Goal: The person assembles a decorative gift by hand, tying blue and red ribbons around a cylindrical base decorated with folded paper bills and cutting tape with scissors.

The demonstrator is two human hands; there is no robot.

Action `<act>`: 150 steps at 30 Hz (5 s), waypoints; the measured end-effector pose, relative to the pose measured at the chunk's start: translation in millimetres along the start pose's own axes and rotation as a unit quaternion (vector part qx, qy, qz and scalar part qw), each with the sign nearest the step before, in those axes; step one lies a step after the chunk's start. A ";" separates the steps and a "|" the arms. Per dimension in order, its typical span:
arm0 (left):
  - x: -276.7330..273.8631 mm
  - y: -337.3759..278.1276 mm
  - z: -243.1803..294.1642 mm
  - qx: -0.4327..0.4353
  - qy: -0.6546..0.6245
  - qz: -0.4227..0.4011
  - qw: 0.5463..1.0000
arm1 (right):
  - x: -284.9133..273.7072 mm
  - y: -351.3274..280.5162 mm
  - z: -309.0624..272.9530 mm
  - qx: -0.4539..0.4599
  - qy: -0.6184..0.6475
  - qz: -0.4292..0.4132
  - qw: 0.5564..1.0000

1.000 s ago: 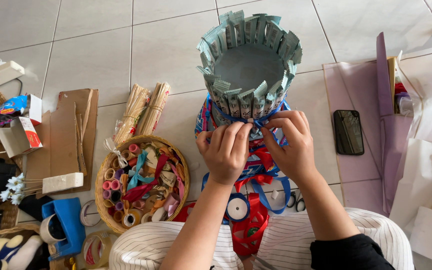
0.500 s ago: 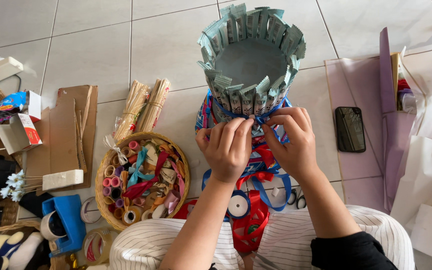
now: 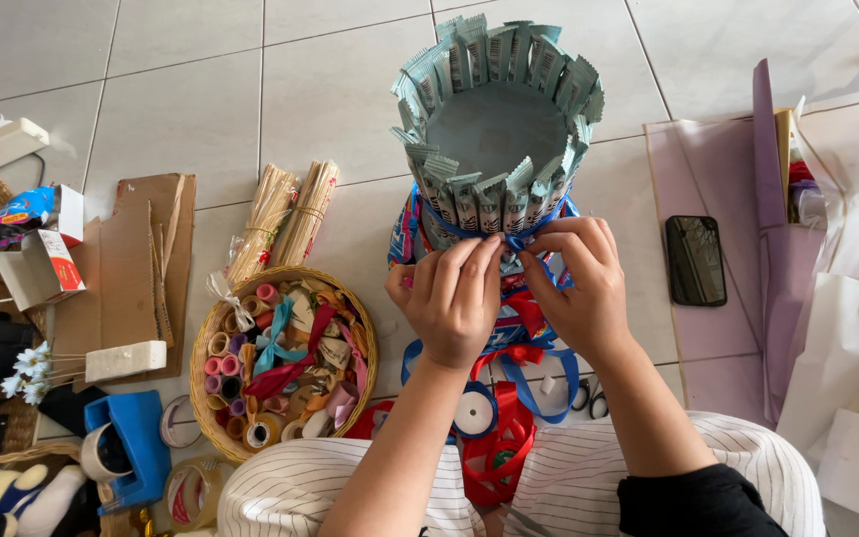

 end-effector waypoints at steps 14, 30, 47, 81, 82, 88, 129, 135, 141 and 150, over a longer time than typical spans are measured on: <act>0.4 -0.4 -1.4 -0.019 -0.012 0.009 1.000 | 0.8 -0.5 -0.9 -0.007 -0.004 0.005 1.000; 0.8 -1.6 -2.0 -0.034 -0.017 0.011 0.999 | 0.5 0.1 -1.6 -0.001 0.000 0.000 1.000; 5.0 3.9 1.4 -0.068 -0.035 -0.033 0.997 | 0.6 2.1 -5.6 0.007 0.001 -0.009 1.000; -1.3 7.0 1.0 -0.007 -0.026 -0.033 0.999 | -7.0 11.7 -8.1 0.004 -0.013 0.035 0.999; 0.5 5.1 0.4 -0.003 -0.009 -0.047 0.999 | -5.1 10.3 -7.5 0.001 0.002 0.039 0.999; 8.2 1.1 1.2 0.010 0.034 -0.069 0.997 | -3.9 6.7 -5.6 -0.008 0.015 0.041 0.999; 19.5 -23.9 -1.0 0.065 0.044 -0.028 0.997 | 0.9 0.8 5.2 0.009 0.010 0.003 1.000; 28.4 -58.5 -0.8 0.125 -0.007 -0.091 0.988 | 1.3 -0.4 5.5 -0.011 -0.002 0.011 1.000; 10.8 -64.9 15.6 0.185 -0.060 -0.155 0.969 | 8.2 -8.6 -14.6 -0.113 -0.113 0.025 0.987; -28.8 -73.1 -27.4 0.020 -0.047 -0.219 0.974 | 19.3 -4.0 -33.4 -0.095 -0.184 0.004 0.978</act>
Point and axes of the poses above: each hand's wrist, its own y-axis towards the middle knuckle, its own x-axis out of the palm, z = x × y, the point moved 6 cm from there along y, towards the middle knuckle, and after that the axes turned 7 degrees about -x, right-handed, at the moved point
